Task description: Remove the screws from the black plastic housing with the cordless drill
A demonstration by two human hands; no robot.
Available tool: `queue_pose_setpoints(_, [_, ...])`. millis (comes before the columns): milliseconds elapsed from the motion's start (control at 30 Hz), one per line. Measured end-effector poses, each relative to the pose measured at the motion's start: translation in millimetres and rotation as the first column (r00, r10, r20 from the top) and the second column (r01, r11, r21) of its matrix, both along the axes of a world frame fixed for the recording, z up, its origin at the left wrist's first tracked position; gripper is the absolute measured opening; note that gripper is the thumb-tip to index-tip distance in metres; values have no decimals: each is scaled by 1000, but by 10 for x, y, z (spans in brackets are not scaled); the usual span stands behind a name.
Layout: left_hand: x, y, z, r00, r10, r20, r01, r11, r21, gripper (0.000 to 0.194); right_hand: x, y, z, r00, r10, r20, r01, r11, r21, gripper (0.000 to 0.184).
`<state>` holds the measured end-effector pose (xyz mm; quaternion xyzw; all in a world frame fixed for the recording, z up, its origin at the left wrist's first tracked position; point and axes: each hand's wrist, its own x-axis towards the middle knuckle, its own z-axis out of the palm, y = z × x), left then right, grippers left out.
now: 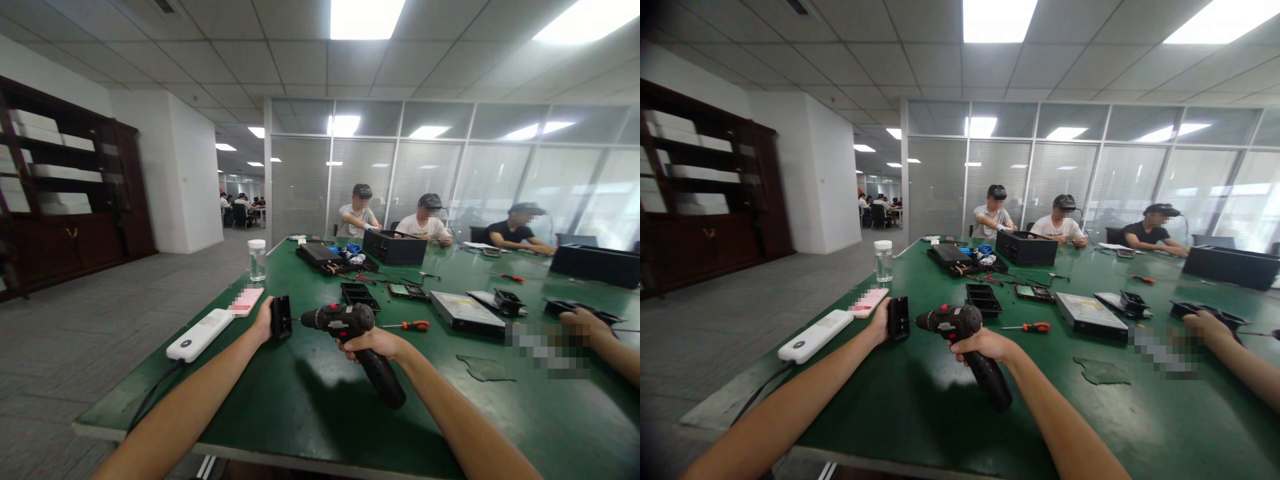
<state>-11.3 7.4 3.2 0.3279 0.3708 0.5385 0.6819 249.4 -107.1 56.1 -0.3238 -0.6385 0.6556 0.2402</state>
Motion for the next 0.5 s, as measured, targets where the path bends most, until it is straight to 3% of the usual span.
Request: queue_pose_setpoints(500, [-8, 11, -1, 999, -6, 38, 6, 1000, 13, 31, -4, -12, 14, 1000, 4, -8, -4, 1000, 3, 35])
